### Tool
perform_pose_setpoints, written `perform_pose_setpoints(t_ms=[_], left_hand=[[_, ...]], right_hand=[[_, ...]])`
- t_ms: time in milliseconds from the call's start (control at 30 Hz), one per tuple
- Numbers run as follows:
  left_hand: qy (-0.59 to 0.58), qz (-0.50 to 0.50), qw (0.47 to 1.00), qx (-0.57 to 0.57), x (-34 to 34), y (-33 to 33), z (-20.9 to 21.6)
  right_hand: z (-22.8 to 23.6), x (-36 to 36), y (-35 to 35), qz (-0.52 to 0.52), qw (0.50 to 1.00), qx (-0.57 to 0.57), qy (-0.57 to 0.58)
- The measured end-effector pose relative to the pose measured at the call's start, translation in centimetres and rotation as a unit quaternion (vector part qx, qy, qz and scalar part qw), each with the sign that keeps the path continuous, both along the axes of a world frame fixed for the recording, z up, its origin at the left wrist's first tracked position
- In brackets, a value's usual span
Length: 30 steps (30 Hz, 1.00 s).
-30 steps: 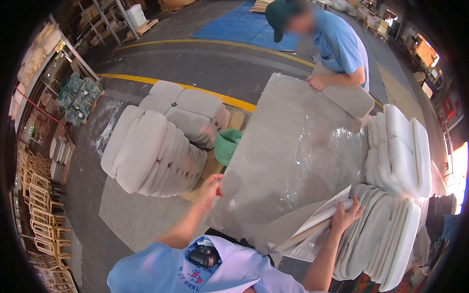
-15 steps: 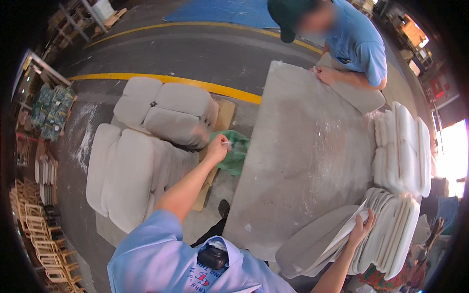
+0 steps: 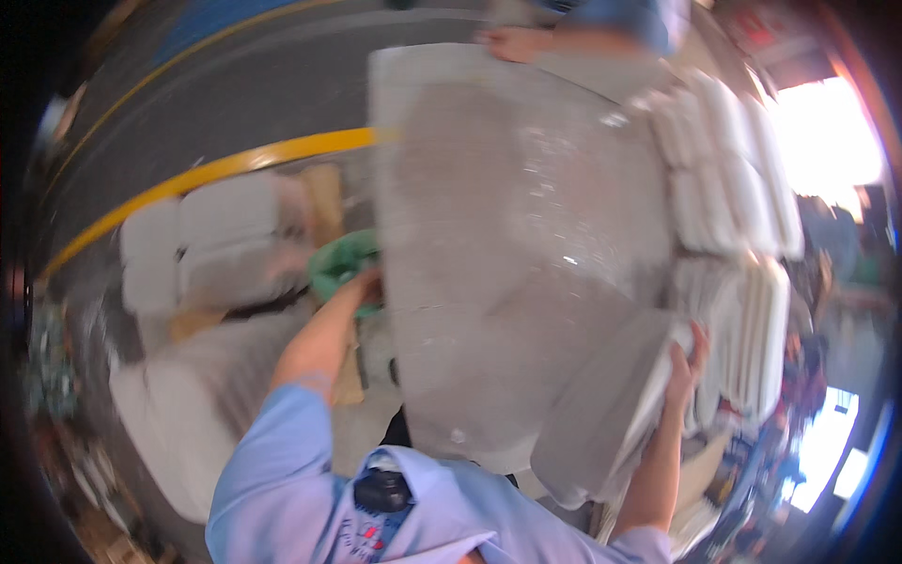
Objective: The person wraps rectangular foam cushions in fabric covers at a work table. They pull the fabric over the foam, smooth the edges, and stack the finished items. Another worker across the table performs similar wrapping tasks.
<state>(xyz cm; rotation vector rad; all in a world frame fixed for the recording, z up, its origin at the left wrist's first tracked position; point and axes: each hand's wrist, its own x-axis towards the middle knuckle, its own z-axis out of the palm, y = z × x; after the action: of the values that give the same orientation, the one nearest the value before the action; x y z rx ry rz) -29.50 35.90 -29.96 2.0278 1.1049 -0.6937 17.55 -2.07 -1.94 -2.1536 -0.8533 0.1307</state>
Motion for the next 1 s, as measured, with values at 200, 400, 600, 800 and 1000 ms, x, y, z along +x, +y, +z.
perform_pose_setpoints(t_ms=[200, 400, 600, 800, 1000], left_hand=[[-0.067, 0.121, 0.986, 0.093, -0.1, -2.0, 2.2], [-0.064, 0.168, 0.895, 0.408, -3.4, -6.9, 10.7], [-0.369, 0.194, 0.86, 0.293, 0.2, -15.0, 18.3], [-0.429, 0.193, 0.813, -0.343, 10.2, -28.9, 22.6], [-0.455, 0.084, 0.821, -0.334, 20.5, -39.6, 27.7]], right_hand=[[-0.6, -1.2, 0.1, -0.054, 0.998, -0.021, -0.023], [0.6, -1.7, 0.4, -0.088, 0.996, 0.018, -0.01], [-0.8, -0.9, -1.5, -0.126, 0.975, 0.176, 0.041], [-2.2, -0.7, -2.2, -0.153, 0.946, 0.267, 0.104], [-4.1, 2.0, -5.9, -0.132, 0.938, 0.257, 0.188]])
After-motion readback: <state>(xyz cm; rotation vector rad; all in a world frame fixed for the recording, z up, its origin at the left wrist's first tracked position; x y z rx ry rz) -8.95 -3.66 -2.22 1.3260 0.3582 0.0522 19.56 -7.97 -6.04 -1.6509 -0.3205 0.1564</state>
